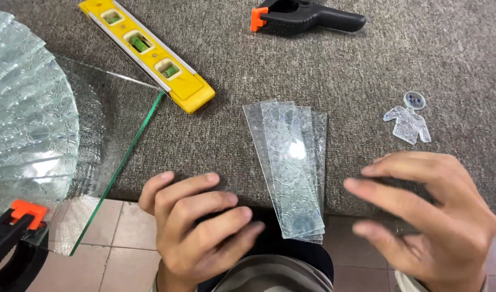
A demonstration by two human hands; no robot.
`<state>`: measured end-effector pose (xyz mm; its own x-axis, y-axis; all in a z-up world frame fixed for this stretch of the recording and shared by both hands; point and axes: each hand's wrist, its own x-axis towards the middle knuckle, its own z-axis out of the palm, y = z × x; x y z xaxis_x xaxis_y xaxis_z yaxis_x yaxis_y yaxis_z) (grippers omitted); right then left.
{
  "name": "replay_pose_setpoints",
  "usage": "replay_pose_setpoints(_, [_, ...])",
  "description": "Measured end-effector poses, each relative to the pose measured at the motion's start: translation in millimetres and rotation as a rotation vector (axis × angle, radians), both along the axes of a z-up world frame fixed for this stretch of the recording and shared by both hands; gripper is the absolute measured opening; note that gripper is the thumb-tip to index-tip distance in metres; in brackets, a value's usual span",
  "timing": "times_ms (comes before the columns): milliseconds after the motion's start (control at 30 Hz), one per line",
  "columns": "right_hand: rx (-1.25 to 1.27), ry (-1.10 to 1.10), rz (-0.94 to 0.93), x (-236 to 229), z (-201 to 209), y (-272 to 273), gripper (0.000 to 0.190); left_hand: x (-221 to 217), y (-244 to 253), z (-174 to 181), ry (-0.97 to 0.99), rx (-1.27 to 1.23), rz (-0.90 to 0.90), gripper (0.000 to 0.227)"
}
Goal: The person holds and inspects several small rectangular glass pieces with a textured pattern, turning them over in their hands. They place the pieces on the workbench and then pick up a caulking gun, holding it briefly before the clip ends.
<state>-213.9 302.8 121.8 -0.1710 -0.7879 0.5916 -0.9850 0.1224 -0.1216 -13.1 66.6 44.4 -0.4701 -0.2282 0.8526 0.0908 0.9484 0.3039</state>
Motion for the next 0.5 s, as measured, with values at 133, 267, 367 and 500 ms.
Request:
replay_pose_setpoints(133, [-0.061,0.070,0.056,6,-12,5,0.053,-6,13,-4,0.004,-0.086,0.004,0.034])
replay_pose_setpoints(267, [-0.195,0.079,0.055,18,-15,-11,0.040,-15,23,4,0.090,-0.108,0.003,0.007])
replay_pose_setpoints(367, [-0.192,0.128,0.071,20,-13,-16,0.027,-20,25,10,0.141,-0.162,0.007,0.015])
replay_pose_setpoints(500, [-0.192,0.140,0.094,23,-12,-22,0.017,-16,31,14,0.110,-0.191,0.041,0.018])
